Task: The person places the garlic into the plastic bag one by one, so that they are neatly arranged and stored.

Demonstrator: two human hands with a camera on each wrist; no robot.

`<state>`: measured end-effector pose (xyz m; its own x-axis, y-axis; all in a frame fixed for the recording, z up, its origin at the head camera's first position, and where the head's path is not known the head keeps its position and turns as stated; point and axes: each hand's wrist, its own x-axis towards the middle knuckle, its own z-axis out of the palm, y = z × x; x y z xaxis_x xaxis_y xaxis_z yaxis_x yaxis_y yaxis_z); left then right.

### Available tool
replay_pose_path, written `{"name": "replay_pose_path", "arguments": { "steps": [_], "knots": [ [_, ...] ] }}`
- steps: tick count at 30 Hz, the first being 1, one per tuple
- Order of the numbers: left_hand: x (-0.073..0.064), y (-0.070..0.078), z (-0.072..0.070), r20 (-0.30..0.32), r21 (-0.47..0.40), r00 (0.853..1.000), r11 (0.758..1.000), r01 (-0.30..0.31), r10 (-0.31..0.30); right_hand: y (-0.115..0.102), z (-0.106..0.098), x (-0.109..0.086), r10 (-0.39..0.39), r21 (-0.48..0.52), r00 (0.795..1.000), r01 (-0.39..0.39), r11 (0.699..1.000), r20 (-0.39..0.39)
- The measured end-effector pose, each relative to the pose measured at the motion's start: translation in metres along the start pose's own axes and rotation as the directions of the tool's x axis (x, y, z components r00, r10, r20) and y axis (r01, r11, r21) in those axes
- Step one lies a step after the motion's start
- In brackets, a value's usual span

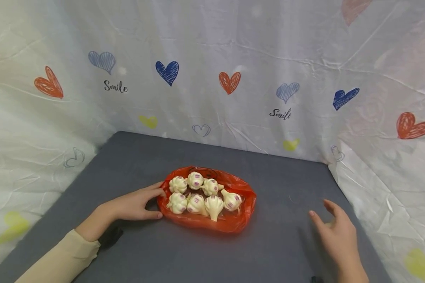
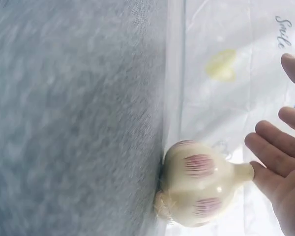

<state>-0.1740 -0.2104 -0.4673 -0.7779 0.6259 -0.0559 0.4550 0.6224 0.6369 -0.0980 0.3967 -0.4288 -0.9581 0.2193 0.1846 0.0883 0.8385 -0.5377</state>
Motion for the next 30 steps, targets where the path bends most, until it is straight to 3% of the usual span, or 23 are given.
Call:
{"name": "replay_pose_path", "arguments": {
  "steps": [7, 15, 19, 23, 26, 30],
  "knots": [
    [0.0, 0.001, -0.001, -0.005, -0.002, 1.0, 1.0, 0.004, -0.004, 0.009, -0.004, 0.0, 0.021, -0.036, 1.0, -0.02, 0.999, 0.014],
    [0.0, 0.003, -0.001, -0.001, 0.008, 1.0, 1.0, 0.013, -0.013, 0.029, -0.001, 0.0, -0.03, -0.111, 0.998, 0.036, 0.993, 0.052],
    [0.0, 0.003, 0.0, -0.003, 0.009, 1.0, 1.0, 0.013, -0.013, 0.036, -0.003, 0.002, 0.053, -0.097, 0.988, -0.039, 0.995, 0.146],
    [0.0, 0.004, 0.0, -0.001, 0.011, 1.0, 1.0, 0.014, -0.014, 0.04, -0.006, 0.003, 0.152, -0.085, 0.951, -0.134, 0.987, 0.269],
    [0.0, 0.005, 0.0, -0.001, 0.008, 1.0, 1.0, 0.01, -0.01, 0.04, -0.006, 0.002, 0.178, -0.078, 0.937, -0.162, 0.984, 0.299],
    [-0.001, 0.004, 0.0, -0.003, 0.005, 1.0, 1.0, 0.008, -0.008, 0.038, -0.005, 0.001, 0.176, -0.069, 0.941, -0.163, 0.984, 0.288]
  ]
}}
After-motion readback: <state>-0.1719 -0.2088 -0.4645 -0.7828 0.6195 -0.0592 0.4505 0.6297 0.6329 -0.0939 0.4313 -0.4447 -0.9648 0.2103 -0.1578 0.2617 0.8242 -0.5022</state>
